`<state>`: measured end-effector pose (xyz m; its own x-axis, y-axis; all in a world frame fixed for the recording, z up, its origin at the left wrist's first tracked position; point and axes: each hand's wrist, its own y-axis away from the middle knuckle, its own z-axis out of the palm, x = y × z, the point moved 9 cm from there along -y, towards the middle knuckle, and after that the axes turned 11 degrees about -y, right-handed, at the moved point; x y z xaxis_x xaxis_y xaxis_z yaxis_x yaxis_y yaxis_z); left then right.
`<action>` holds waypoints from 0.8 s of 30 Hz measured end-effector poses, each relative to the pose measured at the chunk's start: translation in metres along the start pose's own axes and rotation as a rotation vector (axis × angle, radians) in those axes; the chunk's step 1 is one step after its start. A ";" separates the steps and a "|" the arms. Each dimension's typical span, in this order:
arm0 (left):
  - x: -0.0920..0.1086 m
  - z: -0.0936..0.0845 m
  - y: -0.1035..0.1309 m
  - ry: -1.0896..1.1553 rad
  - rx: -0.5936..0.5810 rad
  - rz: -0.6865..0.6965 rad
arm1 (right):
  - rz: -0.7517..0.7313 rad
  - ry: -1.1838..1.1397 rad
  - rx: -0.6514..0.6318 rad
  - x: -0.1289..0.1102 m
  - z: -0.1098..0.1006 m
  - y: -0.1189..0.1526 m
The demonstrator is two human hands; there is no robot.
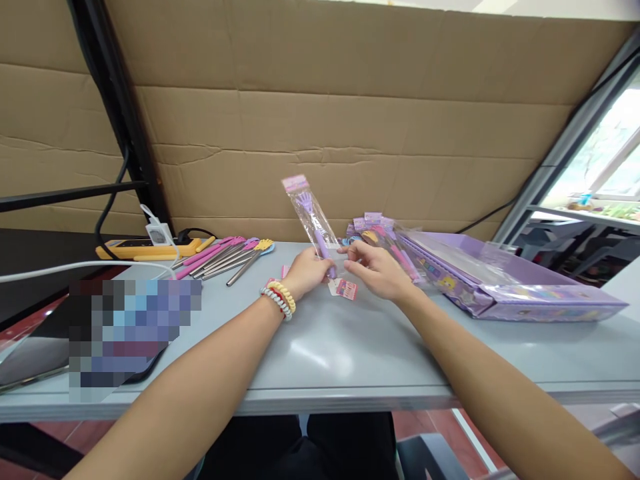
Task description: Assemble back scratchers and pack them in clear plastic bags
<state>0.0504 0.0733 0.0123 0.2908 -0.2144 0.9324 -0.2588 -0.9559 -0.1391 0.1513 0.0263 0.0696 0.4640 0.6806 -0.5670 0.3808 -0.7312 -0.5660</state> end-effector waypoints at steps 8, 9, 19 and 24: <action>0.004 0.011 0.010 0.059 -0.073 -0.033 | -0.043 0.063 -0.139 0.006 0.018 0.001; 0.005 0.013 0.011 0.069 -0.087 -0.031 | -0.033 0.061 -0.123 0.006 0.017 0.000; 0.017 0.021 0.016 0.121 -0.154 0.077 | 0.063 0.175 -0.038 0.011 0.006 0.000; 0.036 0.027 0.023 0.136 -0.263 0.169 | -0.001 0.246 0.022 0.013 -0.006 0.000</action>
<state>0.0798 0.0378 0.0334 0.1026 -0.3198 0.9419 -0.5266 -0.8208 -0.2213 0.1623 0.0349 0.0663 0.6456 0.6475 -0.4048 0.3649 -0.7273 -0.5813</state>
